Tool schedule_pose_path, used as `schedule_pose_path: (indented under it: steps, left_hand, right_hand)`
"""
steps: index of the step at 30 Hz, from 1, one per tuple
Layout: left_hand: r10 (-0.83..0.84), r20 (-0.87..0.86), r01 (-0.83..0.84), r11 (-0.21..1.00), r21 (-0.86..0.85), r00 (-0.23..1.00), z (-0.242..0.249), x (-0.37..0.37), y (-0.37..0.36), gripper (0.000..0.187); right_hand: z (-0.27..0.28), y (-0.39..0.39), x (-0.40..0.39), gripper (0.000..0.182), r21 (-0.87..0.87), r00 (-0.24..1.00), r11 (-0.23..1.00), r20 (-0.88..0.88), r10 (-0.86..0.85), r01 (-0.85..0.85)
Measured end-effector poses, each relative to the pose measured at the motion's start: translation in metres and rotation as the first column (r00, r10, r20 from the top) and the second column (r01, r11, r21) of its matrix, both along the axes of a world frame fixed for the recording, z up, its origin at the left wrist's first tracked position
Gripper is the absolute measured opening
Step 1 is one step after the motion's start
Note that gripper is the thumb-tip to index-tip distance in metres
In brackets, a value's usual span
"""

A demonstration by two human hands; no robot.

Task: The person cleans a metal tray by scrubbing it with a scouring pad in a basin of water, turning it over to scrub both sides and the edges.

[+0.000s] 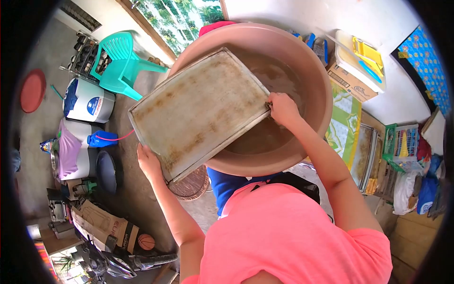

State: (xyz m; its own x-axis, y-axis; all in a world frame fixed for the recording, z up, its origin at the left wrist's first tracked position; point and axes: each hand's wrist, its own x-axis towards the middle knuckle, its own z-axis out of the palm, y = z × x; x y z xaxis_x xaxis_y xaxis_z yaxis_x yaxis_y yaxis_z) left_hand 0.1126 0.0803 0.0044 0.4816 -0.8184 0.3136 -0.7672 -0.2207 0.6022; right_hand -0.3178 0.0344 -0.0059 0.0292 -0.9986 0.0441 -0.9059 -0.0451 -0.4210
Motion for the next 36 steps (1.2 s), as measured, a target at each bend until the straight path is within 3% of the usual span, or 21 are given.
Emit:
schedule_pose_path:
  steps: [2,4,6,10,12,14,16,18,20,22,25,28,30,31,34,36]
  left_hand:
    - [0.01,0.015,-0.01,1.0,0.019,1.0,0.003,-0.001,-0.003,0.04]
    - [-0.002,0.005,0.001,1.0,0.029,1.0,0.006,-0.006,-0.007,0.04]
    - [-0.01,-0.023,0.01,1.0,0.023,1.0,0.011,-0.008,-0.007,0.04]
    - [-0.008,0.006,0.008,1.0,0.008,1.0,-0.006,0.003,-0.009,0.04]
    - [-0.003,0.013,0.003,1.0,0.014,1.0,-0.001,-0.003,-0.006,0.04]
    - [-0.007,0.005,0.007,0.999,0.032,1.0,0.002,-0.005,-0.004,0.04]
    - [-0.006,-0.007,0.006,0.999,0.037,1.0,0.002,-0.006,-0.005,0.04]
    - [-0.002,-0.019,0.003,0.999,0.041,1.0,0.0,-0.004,-0.006,0.041]
    - [-0.009,0.012,0.009,1.0,0.018,1.0,-0.003,-0.001,-0.007,0.041]
    - [-0.004,0.016,0.003,1.0,0.012,1.0,-0.001,0.0,-0.006,0.041]
    - [0.018,-0.013,-0.017,0.999,0.04,1.0,0.006,-0.006,-0.005,0.042]
    - [0.019,-0.017,-0.017,0.997,0.069,1.0,0.007,-0.007,-0.009,0.042]
    - [0.002,-0.026,-0.001,0.998,0.061,1.0,0.007,-0.004,-0.009,0.042]
    - [-0.003,-0.012,0.003,0.999,0.037,1.0,0.005,-0.001,-0.01,0.041]
    - [-0.012,0.008,0.012,1.0,-0.005,1.0,-0.001,0.001,-0.008,0.039]
    - [-0.007,0.001,0.007,1.0,-0.013,1.0,0.008,-0.008,-0.006,0.04]
  right_hand:
    - [0.007,0.008,0.014,0.015,0.082,0.999,0.997,-0.032,-0.013,0.015]
    - [0.022,0.033,0.054,0.017,0.129,0.978,0.974,-0.073,0.194,-0.184]
    - [0.011,0.048,0.078,0.021,-0.045,0.936,0.938,0.06,0.347,-0.345]
    - [0.022,0.027,0.03,0.02,0.208,0.997,0.976,0.059,0.05,-0.062]
    - [0.011,0.01,-0.003,0.019,0.016,0.997,1.0,0.078,0.003,-0.005]
    - [0.013,0.009,0.006,0.017,0.109,0.998,0.992,-0.029,-0.063,0.065]
    - [0.018,0.025,0.043,0.015,0.143,0.989,0.98,-0.041,0.142,-0.135]
    - [0.011,0.041,0.068,0.015,-0.083,0.959,0.959,0.061,0.276,-0.271]
    - [0.021,0.033,0.052,0.016,0.164,0.981,0.967,0.046,0.188,-0.193]
    - [0.004,0.014,0.011,0.016,0.127,0.998,0.991,0.036,0.046,-0.051]
    - [0.007,0.004,-0.006,0.015,0.092,1.0,0.996,0.002,0.01,-0.01]
    - [0.007,0.028,0.042,0.017,0.145,0.983,0.972,0.019,0.184,-0.185]
    - [0.014,0.042,0.063,0.02,-0.04,0.939,0.951,0.148,0.309,-0.307]
    - [0.017,0.038,0.059,0.024,0.152,0.973,0.962,0.079,0.217,-0.227]
    - [0.017,0.009,0.009,0.024,0.281,0.998,0.958,0.026,0.055,-0.06]
    - [0.003,-0.007,-0.021,0.022,0.135,1.0,0.99,-0.008,0.029,-0.028]
